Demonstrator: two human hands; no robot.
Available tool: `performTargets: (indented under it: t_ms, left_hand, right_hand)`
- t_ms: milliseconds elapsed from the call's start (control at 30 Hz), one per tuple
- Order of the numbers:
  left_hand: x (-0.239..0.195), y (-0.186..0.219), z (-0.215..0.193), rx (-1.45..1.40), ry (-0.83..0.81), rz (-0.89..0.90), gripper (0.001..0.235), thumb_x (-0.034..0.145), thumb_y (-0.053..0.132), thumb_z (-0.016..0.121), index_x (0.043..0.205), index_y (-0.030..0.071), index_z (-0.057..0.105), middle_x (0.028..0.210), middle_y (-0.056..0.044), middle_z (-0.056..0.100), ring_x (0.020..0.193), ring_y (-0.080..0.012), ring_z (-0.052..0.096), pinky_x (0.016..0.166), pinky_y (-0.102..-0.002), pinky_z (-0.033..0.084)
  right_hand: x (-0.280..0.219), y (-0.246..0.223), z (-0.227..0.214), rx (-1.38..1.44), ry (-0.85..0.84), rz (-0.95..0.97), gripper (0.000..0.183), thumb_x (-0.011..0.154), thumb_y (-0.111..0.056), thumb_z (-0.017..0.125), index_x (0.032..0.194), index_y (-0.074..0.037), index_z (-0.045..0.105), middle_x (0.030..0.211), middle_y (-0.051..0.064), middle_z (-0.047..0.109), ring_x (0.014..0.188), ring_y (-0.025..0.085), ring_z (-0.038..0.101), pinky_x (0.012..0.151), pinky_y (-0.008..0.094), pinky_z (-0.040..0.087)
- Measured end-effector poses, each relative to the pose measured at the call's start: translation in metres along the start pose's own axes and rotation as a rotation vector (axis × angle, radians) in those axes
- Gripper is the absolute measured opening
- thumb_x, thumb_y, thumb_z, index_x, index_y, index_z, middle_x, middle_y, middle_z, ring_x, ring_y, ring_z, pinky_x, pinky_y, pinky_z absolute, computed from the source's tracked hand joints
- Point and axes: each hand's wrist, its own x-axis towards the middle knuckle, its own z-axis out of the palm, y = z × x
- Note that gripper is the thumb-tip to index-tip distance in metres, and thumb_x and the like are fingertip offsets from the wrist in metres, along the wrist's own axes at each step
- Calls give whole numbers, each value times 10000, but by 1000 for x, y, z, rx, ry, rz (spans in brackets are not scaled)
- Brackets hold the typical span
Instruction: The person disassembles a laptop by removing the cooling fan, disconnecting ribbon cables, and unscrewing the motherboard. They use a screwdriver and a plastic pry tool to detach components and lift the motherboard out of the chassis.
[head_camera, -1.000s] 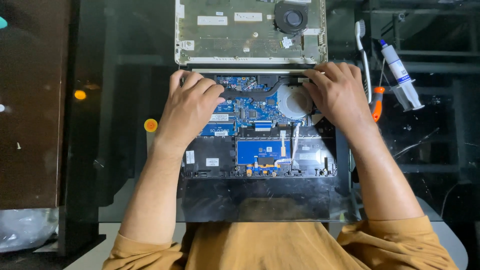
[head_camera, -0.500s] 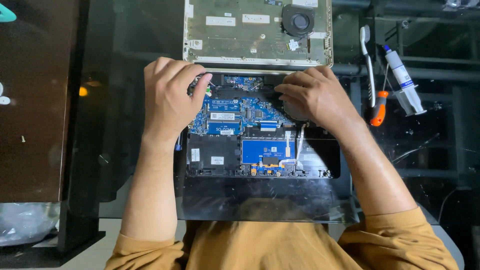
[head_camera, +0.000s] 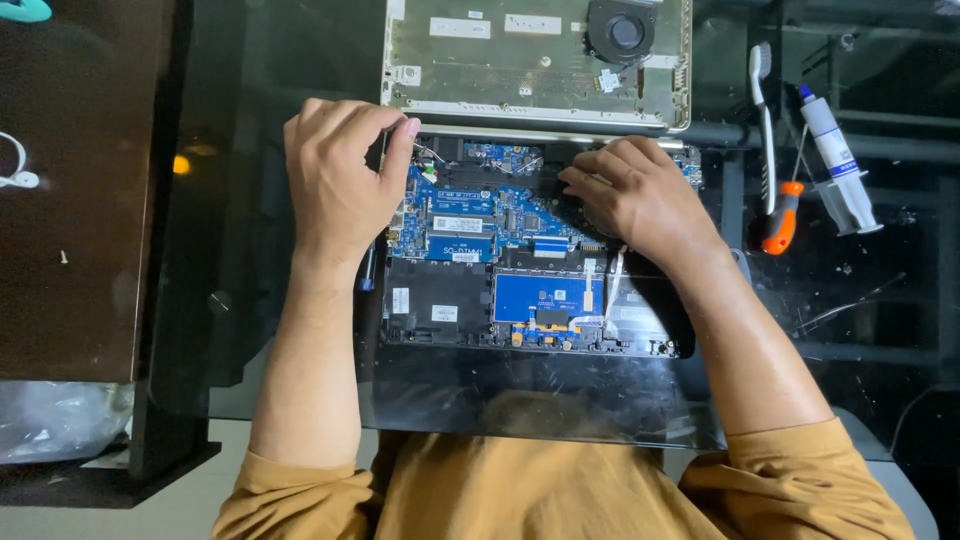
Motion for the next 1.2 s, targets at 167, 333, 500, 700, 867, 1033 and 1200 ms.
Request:
performTargets:
  t_ms: [167, 333, 500, 700, 867, 1033, 1200]
  left_hand:
    - [-2, -3, 4, 12, -12, -2, 180, 1041, 245, 770, 1000, 75, 812, 971, -77, 801, 936, -256, 692, 814, -446, 498]
    - [-2, -2, 5, 6, -10, 1, 177, 1041, 237, 769, 993, 71, 811, 973, -80, 798, 935, -262, 693, 829, -460, 495]
    - [-5, -3, 8, -4, -51, 16, 175, 1032, 241, 774, 1005, 69, 796, 979, -82, 792, 932, -270, 678, 824, -457, 488]
    - [-4, 1, 9, -98, -234, 147, 103, 946, 246, 846, 987, 161, 806, 936, -38, 738, 984, -237, 637, 935, -478, 442]
    - [-8, 8, 9, -37, -293, 168, 155, 908, 294, 887, 1009, 193, 825, 1010, -21, 758, 1061, -218, 582, 1021, -543, 368]
    - [-7, 13, 12, -19, -295, 195, 163, 877, 258, 914, 1000, 184, 837, 1022, -22, 748, 1105, -220, 542, 1044, -560, 351]
    - [-9, 7, 14, -32, -235, 185, 169, 904, 311, 911, 991, 191, 829, 1015, -21, 735, 1088, -209, 536, 1045, -559, 354]
  right_hand:
    - [4, -8, -4, 47, 3, 25, 238, 1011, -154, 754, 1226, -61, 712, 1173, 96, 694, 977, 250, 653, 859, 370, 571]
    - [7, -9, -4, 40, -52, 50, 192, 1089, -172, 648, 1224, -39, 615, 1158, 105, 611, 969, 263, 579, 855, 385, 522]
    - [7, -10, -3, 27, -81, 46, 185, 1097, -154, 613, 1229, -24, 604, 1153, 123, 598, 980, 269, 561, 850, 389, 517]
    - [0, -11, 14, -77, -48, 91, 231, 1129, -302, 525, 1156, -95, 626, 1088, 49, 610, 1032, 235, 605, 965, 381, 509]
    - [2, -11, 10, -59, -32, 90, 204, 1136, -266, 498, 1169, -95, 604, 1099, 51, 594, 1023, 248, 595, 948, 382, 496]
    - [3, -8, 10, -89, 23, 83, 162, 1131, -222, 492, 1179, -102, 590, 1105, 61, 589, 990, 255, 594, 922, 390, 495]
    - [12, -13, -8, -34, 147, 75, 109, 1027, -87, 581, 1078, -75, 677, 1015, 66, 654, 939, 254, 656, 879, 377, 528]
